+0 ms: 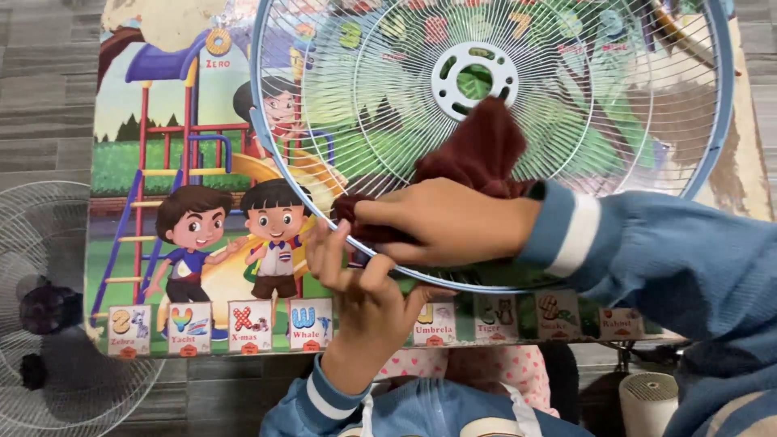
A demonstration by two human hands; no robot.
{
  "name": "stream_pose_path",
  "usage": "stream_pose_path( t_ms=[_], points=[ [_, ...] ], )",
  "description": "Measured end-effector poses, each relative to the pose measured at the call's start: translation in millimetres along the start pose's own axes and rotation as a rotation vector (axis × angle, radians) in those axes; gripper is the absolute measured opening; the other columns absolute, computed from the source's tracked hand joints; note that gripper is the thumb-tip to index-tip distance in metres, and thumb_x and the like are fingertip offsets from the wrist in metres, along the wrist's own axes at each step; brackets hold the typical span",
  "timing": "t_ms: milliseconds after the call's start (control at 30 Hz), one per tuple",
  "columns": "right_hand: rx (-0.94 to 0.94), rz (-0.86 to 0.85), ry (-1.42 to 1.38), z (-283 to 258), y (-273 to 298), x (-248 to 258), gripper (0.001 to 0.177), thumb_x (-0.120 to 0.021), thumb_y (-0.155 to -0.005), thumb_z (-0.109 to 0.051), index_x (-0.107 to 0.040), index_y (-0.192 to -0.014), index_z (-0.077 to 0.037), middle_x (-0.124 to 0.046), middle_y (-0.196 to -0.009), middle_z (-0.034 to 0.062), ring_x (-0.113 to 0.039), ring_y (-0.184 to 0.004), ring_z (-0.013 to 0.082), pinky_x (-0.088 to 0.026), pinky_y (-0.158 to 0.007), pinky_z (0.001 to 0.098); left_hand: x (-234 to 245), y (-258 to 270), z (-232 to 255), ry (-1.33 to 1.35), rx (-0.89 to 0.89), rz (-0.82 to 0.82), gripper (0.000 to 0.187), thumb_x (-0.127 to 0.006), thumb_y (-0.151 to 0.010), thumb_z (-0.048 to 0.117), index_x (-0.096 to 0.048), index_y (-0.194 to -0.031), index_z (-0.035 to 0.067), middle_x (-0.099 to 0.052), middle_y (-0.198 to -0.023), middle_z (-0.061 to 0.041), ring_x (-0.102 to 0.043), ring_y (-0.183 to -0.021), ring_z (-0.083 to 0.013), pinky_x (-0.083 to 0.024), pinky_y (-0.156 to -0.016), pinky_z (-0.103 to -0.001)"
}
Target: Wiping a metal fan guard with a cloth to clean it
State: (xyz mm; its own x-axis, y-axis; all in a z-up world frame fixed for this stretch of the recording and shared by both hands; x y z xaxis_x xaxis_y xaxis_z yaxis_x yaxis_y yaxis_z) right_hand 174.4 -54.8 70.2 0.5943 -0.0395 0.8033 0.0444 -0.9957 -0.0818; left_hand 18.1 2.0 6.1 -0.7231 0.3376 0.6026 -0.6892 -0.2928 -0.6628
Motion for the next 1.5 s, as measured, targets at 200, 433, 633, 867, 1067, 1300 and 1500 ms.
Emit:
stream_pose_path(
  t_ms=[200, 433, 633, 867, 1067, 1300, 1500],
  points=[
    [0.029, -0.012, 0.978, 60, 31, 23, 0.025, -0.061, -0.091, -0.024, -0.054, -0.115, -0.024, -0.057, -0.089, 0.0079, -0.06, -0.056, 0.0209, -0.046, -0.04, 0.0352, 4, -3, -1, -0.002, 0.045, -0.066, 0.066, -0.091, -0.079, 0.026, -0.039, -0.117, 0.011, -0.017, -0.144, -0.023, -0.018, -0.136, -0.0512, -0.014, -0.123, -0.075],
    [-0.024, -0.076, 0.296, 10, 40, 17, 0.036, -0.072, -0.079, -0.029, -0.056, -0.109, -0.016, -0.065, -0.092, 0.0103, -0.063, -0.061, 0.0398, -0.05, -0.052, 0.0498, 2, 0, -2, -0.028, 0.041, -0.091, 0.068, -0.09, -0.077, 0.028, -0.036, -0.113, 0.007, -0.019, -0.14, -0.03, -0.021, -0.131, -0.0521, -0.008, -0.119, -0.079],
    [-0.021, -0.191, -0.179, 18, 48, 21, 0.028, -0.067, -0.081, -0.014, -0.059, -0.107, -0.009, -0.074, -0.102, 0.0096, -0.066, -0.077, 0.0335, -0.053, -0.067, 0.0439, 1, 0, -5, -0.096, -0.01, -0.049, 0.077, -0.082, -0.085, 0.03, -0.026, -0.132, 0.008, -0.023, -0.143, -0.023, -0.021, -0.135, -0.0524, -0.004, -0.119, -0.081],
    [-0.032, -0.048, 0.575, 42, 49, 17, 0.034, -0.071, -0.083, -0.025, -0.059, -0.115, -0.02, -0.062, -0.087, 0.009, -0.06, -0.053, 0.0284, -0.047, -0.043, 0.0406, 2, -4, -3, -0.092, 0.05, -0.067, 0.067, -0.083, -0.081, 0.05, -0.039, -0.111, 0.01, -0.02, -0.137, -0.023, -0.019, -0.131, -0.0533, -0.003, -0.117, -0.081],
    [-0.052, -0.259, -0.225, 1, 45, 33, 0.023, -0.065, -0.082, -0.014, -0.056, -0.102, -0.008, -0.074, -0.086, 0.0099, -0.064, -0.065, 0.033, -0.051, -0.061, 0.042, 2, -6, -3, -0.08, 0.052, -0.036, 0.058, -0.081, -0.081, 0.036, -0.039, -0.112, 0.012, -0.026, -0.141, -0.024, -0.022, -0.138, -0.0544, -0.004, -0.121, -0.077],
    [-0.098, -0.041, 0.879, 78, 50, 35, 0.033, -0.063, -0.088, -0.022, -0.056, -0.12, -0.023, -0.059, -0.085, 0.0075, -0.062, -0.057, 0.0221, -0.051, -0.042, 0.0362, 2, -7, -2, -0.067, 0.066, -0.065, 0.064, -0.089, -0.078, 0.036, -0.041, -0.115, 0.015, -0.025, -0.14, -0.02, -0.021, -0.136, -0.0514, -0.001, -0.121, -0.078],
    [-0.024, -0.128, 0.296, 27, 49, 8, 0.036, -0.076, -0.082, -0.033, -0.056, -0.104, -0.013, -0.064, -0.095, 0.0102, -0.064, -0.056, 0.0366, -0.052, -0.05, 0.0474, 3, -7, -1, -0.044, 0.021, -0.047, 0.062, -0.086, -0.079, 0.033, -0.043, -0.119, 0.012, -0.029, -0.142, -0.025, -0.024, -0.136, -0.0554, -0.012, -0.117, -0.08]
  ],
)
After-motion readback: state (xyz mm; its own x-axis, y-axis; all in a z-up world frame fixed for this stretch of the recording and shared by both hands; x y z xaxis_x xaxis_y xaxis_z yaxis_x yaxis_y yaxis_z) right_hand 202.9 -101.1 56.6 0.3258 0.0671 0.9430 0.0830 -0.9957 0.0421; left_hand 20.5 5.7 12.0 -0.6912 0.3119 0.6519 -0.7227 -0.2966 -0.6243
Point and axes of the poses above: each hand's wrist, its own y-axis away from the middle knuckle, its own x-axis out of the back of the hand, z = x × y, the point moved 2 cm from there along -y, towards the middle knuckle
